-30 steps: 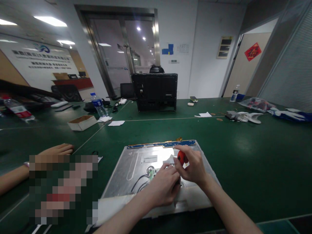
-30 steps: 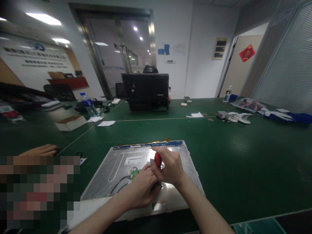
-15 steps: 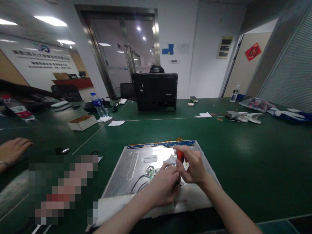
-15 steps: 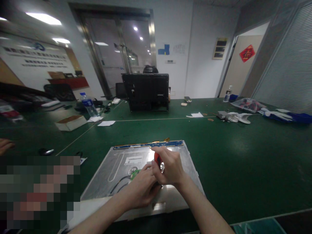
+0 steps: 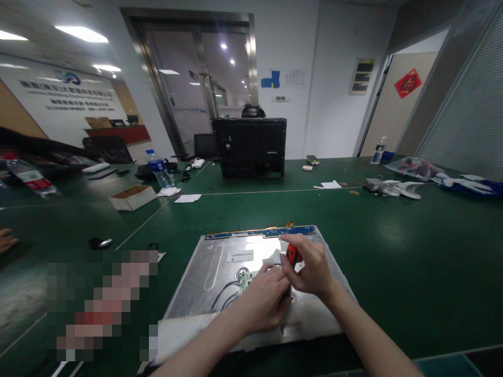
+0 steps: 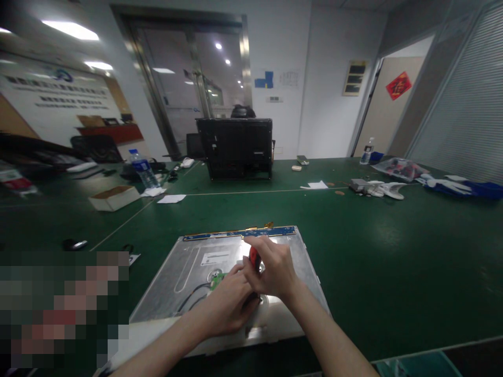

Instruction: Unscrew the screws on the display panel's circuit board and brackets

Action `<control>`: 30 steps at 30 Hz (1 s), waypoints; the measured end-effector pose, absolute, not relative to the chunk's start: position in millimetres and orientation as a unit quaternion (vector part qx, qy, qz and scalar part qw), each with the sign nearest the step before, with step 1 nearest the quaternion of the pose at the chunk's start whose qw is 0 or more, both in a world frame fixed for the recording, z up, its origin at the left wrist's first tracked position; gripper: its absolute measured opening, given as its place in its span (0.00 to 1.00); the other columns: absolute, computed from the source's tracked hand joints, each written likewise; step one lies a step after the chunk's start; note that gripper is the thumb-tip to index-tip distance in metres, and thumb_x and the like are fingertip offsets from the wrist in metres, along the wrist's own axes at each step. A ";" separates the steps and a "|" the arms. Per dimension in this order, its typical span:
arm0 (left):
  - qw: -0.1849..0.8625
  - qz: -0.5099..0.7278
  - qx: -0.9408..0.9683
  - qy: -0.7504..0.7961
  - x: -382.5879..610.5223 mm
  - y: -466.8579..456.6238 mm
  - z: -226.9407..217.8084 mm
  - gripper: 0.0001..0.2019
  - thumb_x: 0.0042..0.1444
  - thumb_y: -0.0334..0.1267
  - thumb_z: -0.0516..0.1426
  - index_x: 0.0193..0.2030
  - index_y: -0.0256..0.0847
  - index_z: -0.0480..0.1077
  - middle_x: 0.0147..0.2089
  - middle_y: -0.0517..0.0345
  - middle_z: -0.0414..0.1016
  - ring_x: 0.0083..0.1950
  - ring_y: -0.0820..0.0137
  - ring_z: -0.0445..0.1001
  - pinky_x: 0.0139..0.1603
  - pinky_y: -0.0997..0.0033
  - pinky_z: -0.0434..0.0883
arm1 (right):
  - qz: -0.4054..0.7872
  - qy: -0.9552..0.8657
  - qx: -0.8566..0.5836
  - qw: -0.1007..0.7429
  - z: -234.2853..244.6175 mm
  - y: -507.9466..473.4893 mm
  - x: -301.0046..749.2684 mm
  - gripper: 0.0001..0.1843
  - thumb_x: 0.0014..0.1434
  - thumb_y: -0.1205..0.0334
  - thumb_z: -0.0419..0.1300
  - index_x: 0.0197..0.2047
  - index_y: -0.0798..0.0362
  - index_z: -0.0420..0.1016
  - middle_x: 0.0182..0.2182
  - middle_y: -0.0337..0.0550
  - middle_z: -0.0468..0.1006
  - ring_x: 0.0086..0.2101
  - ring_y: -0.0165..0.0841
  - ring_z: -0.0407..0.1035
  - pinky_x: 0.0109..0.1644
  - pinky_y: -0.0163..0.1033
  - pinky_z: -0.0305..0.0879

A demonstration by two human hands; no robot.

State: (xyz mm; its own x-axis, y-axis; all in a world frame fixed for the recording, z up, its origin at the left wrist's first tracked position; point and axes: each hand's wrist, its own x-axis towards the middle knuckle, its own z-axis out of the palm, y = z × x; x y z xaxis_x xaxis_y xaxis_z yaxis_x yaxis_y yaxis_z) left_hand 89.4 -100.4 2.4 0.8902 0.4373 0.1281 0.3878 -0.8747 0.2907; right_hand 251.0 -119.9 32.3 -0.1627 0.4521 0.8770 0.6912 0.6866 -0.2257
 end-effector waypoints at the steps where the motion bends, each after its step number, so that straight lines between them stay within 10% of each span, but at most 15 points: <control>1: 0.129 0.094 0.964 0.214 89.4 -100.4 2.3 0.10 0.56 0.30 0.55 0.45 0.41 0.71 0.52 0.49 0.77 0.56 0.56 0.72 0.61 0.52 0.61 | -0.116 -0.754 -0.380 0.523 31.6 -119.5 251.0 0.15 0.61 0.66 0.55 0.52 0.52 0.66 0.24 0.34 0.70 0.21 0.29 0.64 0.25 0.33 0.60; 30: 0.138 0.108 0.960 0.219 90.5 -101.2 2.9 0.10 0.56 0.30 0.55 0.44 0.41 0.72 0.50 0.50 0.78 0.53 0.56 0.73 0.60 0.50 0.63 | -0.134 -0.751 -0.373 0.528 32.8 -119.5 249.8 0.13 0.62 0.64 0.57 0.51 0.52 0.66 0.24 0.33 0.69 0.21 0.28 0.64 0.26 0.33 0.60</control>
State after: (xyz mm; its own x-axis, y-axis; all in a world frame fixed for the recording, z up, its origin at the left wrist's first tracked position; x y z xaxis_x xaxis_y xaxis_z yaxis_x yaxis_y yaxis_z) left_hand 90.5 -101.2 2.9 0.8811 0.4498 0.1462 0.3905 -0.8662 0.3117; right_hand 249.8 -119.5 32.8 -0.1638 0.4192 0.8930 0.7019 0.6856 -0.1930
